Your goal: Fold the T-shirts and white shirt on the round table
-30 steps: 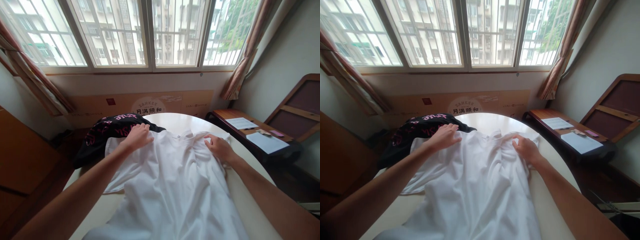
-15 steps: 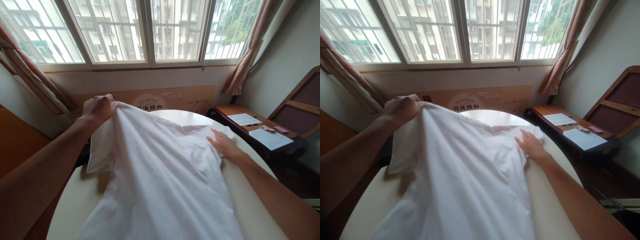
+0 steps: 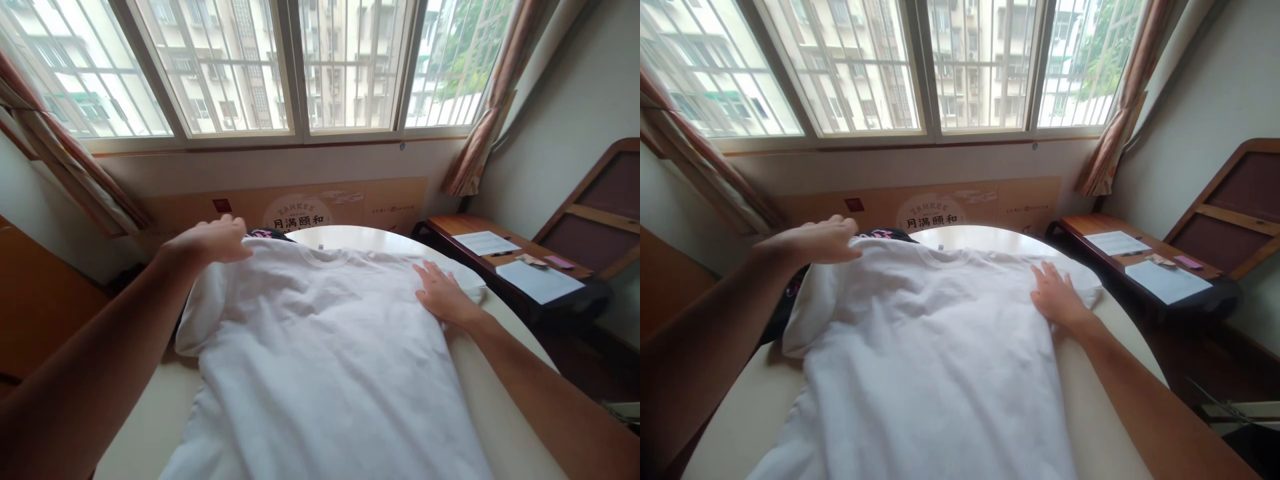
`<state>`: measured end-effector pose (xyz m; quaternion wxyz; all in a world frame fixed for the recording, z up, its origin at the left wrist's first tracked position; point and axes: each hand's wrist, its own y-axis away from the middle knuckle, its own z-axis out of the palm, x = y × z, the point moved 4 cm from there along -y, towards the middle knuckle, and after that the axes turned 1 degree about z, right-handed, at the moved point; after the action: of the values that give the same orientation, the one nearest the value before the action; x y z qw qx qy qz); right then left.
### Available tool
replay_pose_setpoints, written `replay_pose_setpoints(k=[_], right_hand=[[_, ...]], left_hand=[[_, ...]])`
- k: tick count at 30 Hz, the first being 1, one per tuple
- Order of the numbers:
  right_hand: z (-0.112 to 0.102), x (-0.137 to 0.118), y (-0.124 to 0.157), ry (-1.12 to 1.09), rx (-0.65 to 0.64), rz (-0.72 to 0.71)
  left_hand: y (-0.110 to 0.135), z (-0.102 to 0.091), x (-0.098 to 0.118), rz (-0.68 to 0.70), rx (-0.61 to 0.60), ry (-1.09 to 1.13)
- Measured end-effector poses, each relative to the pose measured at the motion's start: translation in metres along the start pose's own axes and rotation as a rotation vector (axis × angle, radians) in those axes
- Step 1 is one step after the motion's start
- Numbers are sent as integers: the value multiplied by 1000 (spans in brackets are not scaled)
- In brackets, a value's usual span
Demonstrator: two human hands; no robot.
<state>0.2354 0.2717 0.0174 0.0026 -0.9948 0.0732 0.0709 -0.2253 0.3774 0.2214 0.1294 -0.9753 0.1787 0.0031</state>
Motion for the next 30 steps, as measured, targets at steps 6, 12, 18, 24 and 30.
replay_pose_setpoints(k=[6, 12, 18, 24, 30], right_hand=[[5, -28, 9, -108, -106, -236], [-6, -24, 13, -212, -126, -316], [4, -28, 1, -217, -82, -296], [5, -9, -14, -325, 71, -143], [4, 20, -31, -353, 130, -20]], left_hand=[[-49, 74, 85, -4, -231, -6], [-70, 115, 83, 4, -502, -31], [-80, 97, 96, 36, -289, -121], [-76, 89, 111, -96, 79, -241], [37, 84, 172, 240, -226, 304]])
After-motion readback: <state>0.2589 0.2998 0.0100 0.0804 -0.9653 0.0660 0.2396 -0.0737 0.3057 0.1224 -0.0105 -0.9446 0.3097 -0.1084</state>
